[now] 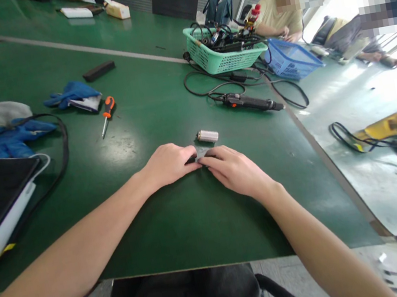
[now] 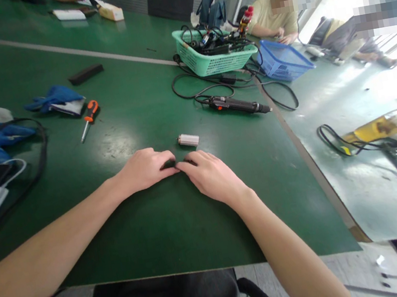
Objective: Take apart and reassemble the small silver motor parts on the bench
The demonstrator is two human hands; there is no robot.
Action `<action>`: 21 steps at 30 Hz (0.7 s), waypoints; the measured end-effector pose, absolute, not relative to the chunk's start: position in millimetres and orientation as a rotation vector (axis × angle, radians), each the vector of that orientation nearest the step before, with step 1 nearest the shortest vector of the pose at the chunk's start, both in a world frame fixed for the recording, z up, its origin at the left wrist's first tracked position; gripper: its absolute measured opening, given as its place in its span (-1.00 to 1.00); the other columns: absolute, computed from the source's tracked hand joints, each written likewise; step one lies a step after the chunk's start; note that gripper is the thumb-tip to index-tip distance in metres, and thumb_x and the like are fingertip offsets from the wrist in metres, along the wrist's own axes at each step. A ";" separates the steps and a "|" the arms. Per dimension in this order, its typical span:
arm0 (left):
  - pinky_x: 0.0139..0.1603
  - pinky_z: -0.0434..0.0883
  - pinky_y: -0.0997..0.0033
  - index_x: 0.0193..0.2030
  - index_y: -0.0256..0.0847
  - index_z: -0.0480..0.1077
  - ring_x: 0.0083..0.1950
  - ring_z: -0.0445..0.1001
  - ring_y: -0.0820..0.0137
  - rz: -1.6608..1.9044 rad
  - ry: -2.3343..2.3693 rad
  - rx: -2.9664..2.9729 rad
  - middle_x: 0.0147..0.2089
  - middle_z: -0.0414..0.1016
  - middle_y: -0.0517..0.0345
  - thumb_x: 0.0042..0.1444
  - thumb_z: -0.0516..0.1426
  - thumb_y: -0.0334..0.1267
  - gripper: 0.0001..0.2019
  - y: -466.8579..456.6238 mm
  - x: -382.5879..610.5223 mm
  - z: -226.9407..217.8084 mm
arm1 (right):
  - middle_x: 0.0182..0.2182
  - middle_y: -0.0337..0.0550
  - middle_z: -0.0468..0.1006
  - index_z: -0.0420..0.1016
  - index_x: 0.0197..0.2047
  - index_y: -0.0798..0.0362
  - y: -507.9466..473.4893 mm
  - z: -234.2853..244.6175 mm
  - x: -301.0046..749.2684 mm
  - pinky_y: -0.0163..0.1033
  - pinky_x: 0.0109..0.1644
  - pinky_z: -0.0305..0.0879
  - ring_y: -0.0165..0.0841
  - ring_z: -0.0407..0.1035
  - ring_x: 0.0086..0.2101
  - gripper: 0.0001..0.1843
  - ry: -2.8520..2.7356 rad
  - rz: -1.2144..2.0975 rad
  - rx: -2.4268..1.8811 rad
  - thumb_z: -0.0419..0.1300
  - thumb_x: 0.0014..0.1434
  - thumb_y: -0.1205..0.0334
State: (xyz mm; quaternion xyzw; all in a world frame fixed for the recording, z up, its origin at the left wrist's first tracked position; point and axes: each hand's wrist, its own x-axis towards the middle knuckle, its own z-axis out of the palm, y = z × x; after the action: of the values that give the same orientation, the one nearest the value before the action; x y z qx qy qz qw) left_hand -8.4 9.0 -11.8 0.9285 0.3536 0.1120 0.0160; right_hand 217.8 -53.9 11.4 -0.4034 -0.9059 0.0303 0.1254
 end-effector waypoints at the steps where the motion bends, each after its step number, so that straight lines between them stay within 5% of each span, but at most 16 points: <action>1: -0.31 0.26 0.32 -0.10 -0.12 0.49 -0.28 0.55 0.24 0.340 1.098 2.879 -0.28 0.62 0.14 0.32 0.07 0.09 -0.65 9.1 -8.2 -11.2 | 0.02 0.03 0.49 0.40 0.20 -0.05 -54.5 13.2 223.0 0.02 0.06 0.44 -0.12 0.40 0.00 -0.65 -2.657 0.072 -1.201 -0.03 0.44 0.29; 14: -0.24 0.30 0.29 -0.16 -0.13 0.47 -0.27 0.57 0.25 0.357 1.084 2.849 -0.28 0.65 0.12 0.36 0.04 0.02 -0.69 7.1 -10.9 -11.8 | -0.07 0.07 0.60 0.54 0.10 0.10 -35.3 -15.3 425.7 0.02 0.06 0.44 -0.05 0.51 -0.06 -0.60 -2.382 -0.243 -1.925 0.04 0.30 0.22; 21: -0.23 0.32 0.27 -0.16 -0.14 0.46 -0.27 0.59 0.24 0.375 1.081 2.859 -0.28 0.65 0.11 0.37 -0.01 -0.03 -0.70 6.7 -10.7 -11.9 | -0.06 0.08 0.61 0.53 0.15 0.09 -41.4 -31.2 453.2 0.05 0.09 0.44 -0.04 0.51 -0.04 -0.54 -2.250 -0.338 -1.962 0.01 0.29 0.19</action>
State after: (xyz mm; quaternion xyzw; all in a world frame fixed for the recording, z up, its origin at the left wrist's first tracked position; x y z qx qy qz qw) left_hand -10.7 6.7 -11.9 0.9280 0.3507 0.1217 0.0310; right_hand 453.2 -41.4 -31.2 -0.6515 -0.7472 -0.1124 0.0686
